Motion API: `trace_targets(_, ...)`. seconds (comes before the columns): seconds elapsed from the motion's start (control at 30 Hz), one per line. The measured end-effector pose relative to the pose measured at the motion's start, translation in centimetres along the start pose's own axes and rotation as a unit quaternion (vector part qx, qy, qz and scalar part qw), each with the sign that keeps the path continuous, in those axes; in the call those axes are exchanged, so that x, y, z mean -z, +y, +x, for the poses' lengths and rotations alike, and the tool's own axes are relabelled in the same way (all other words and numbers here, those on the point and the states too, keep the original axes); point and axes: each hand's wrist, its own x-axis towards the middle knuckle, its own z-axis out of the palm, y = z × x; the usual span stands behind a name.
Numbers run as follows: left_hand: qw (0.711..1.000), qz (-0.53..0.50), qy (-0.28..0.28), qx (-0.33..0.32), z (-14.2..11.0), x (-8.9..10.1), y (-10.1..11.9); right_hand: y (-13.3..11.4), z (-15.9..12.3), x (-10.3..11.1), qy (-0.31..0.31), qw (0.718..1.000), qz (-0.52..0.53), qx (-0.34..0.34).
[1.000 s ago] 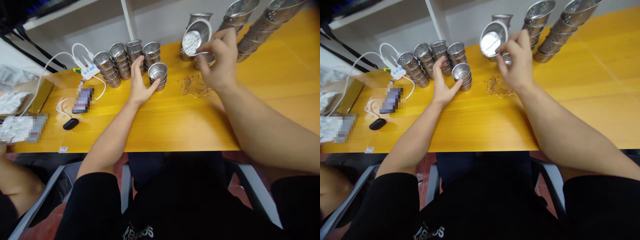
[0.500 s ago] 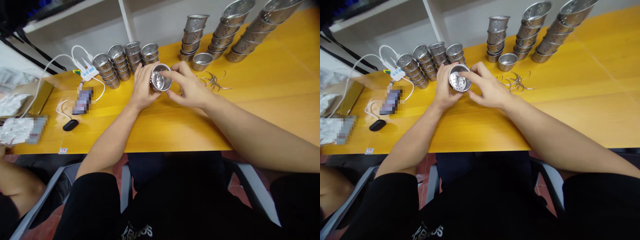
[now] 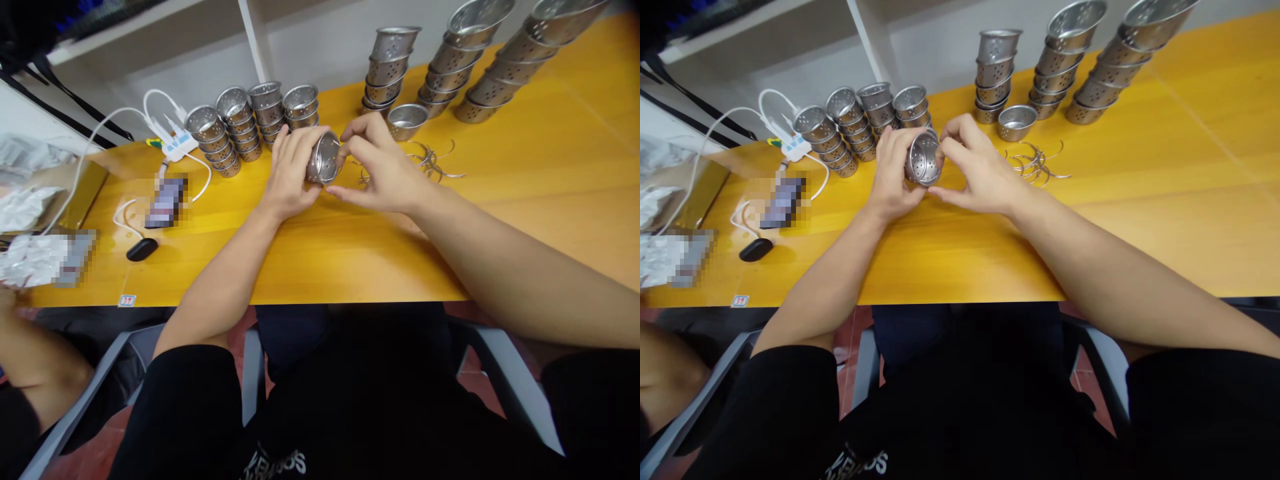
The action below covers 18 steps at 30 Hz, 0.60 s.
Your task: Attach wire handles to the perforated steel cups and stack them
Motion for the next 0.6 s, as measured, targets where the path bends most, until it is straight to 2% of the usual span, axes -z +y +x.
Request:
trace_targets(0.17, 1.0, 0.016, -0.024, 0.012, 0.5, 0.5, 1.0, -0.2, -0.1, 0.3, -0.013, 1.0, 0.007, -0.024)
trace_targets(0.6, 0.999, 0.042, -0.029, 0.016, 0.5, 1.2, 2.1, -0.2, 0.2, 0.6, 0.029, 0.998, 0.05, -0.017)
